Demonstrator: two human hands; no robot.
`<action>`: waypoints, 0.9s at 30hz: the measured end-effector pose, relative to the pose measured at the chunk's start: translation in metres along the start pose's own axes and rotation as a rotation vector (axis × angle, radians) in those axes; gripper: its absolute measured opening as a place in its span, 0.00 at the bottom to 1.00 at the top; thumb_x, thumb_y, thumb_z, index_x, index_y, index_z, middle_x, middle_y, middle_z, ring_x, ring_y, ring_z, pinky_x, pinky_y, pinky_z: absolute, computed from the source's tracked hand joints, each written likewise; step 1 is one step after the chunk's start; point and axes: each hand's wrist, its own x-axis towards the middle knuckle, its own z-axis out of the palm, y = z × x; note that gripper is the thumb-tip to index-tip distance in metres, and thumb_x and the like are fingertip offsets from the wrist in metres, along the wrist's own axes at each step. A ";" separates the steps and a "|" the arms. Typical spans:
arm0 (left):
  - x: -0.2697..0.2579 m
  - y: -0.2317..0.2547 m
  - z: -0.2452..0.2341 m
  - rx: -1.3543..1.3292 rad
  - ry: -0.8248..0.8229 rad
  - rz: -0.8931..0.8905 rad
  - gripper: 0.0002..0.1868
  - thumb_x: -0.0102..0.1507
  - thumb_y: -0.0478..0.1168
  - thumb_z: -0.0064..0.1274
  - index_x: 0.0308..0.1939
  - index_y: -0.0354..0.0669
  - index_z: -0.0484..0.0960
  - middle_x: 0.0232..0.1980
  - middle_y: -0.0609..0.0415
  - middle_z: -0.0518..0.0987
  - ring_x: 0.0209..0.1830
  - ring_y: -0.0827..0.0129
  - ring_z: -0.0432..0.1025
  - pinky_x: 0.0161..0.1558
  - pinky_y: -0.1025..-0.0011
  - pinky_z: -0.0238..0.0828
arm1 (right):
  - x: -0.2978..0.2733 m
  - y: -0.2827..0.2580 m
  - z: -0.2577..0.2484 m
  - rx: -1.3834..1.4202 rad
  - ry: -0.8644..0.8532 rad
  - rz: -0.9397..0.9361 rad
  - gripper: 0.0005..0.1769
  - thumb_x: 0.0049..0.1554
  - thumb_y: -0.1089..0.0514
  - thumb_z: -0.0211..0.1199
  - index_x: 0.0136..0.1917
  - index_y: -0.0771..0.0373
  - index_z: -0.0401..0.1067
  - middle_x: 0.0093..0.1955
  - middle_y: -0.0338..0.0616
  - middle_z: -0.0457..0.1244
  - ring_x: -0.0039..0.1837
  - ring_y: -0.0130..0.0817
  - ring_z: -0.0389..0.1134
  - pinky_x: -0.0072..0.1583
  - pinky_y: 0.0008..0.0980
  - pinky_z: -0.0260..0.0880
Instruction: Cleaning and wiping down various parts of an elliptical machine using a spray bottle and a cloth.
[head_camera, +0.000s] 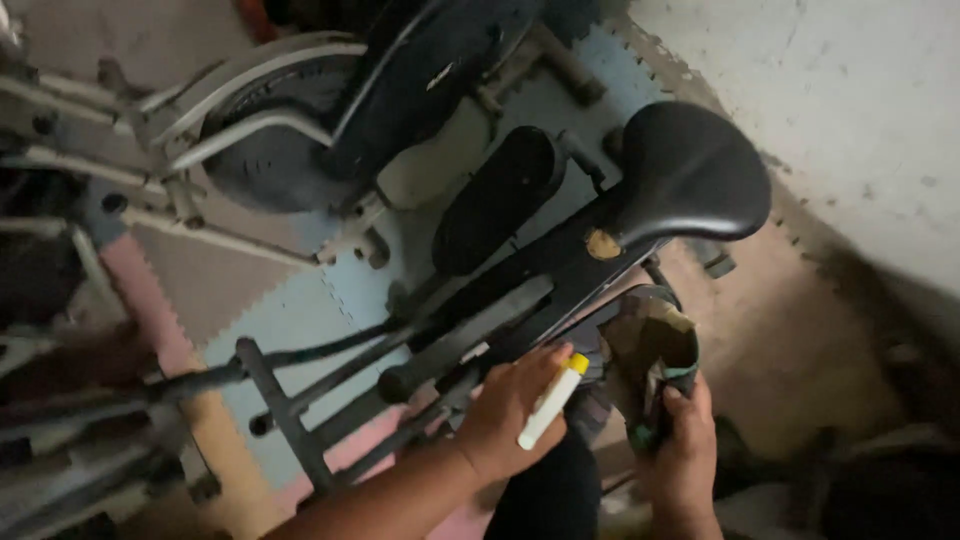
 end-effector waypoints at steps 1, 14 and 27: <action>-0.002 0.004 -0.002 -0.009 0.018 -0.013 0.39 0.60 0.38 0.53 0.75 0.37 0.60 0.69 0.38 0.71 0.66 0.40 0.69 0.60 0.46 0.64 | -0.004 -0.015 0.004 -0.020 -0.012 0.004 0.30 0.61 0.59 0.46 0.77 0.61 0.61 0.61 0.44 0.61 0.59 0.37 0.62 0.60 0.35 0.63; 0.017 0.096 -0.037 -0.259 0.232 -0.019 0.32 0.56 0.36 0.56 0.65 0.37 0.69 0.65 0.36 0.72 0.62 0.38 0.71 0.57 0.53 0.74 | -0.035 -0.145 0.027 -0.092 -0.152 0.104 0.33 0.60 0.55 0.46 0.79 0.58 0.58 0.67 0.45 0.64 0.65 0.40 0.66 0.63 0.37 0.66; 0.025 0.169 -0.062 -0.273 0.240 -0.027 0.25 0.57 0.32 0.52 0.60 0.44 0.76 0.56 0.49 0.80 0.57 0.51 0.76 0.55 0.62 0.77 | -0.085 -0.178 0.026 -0.185 -0.215 0.106 0.24 0.64 0.58 0.49 0.73 0.62 0.65 0.59 0.42 0.66 0.58 0.32 0.68 0.58 0.32 0.67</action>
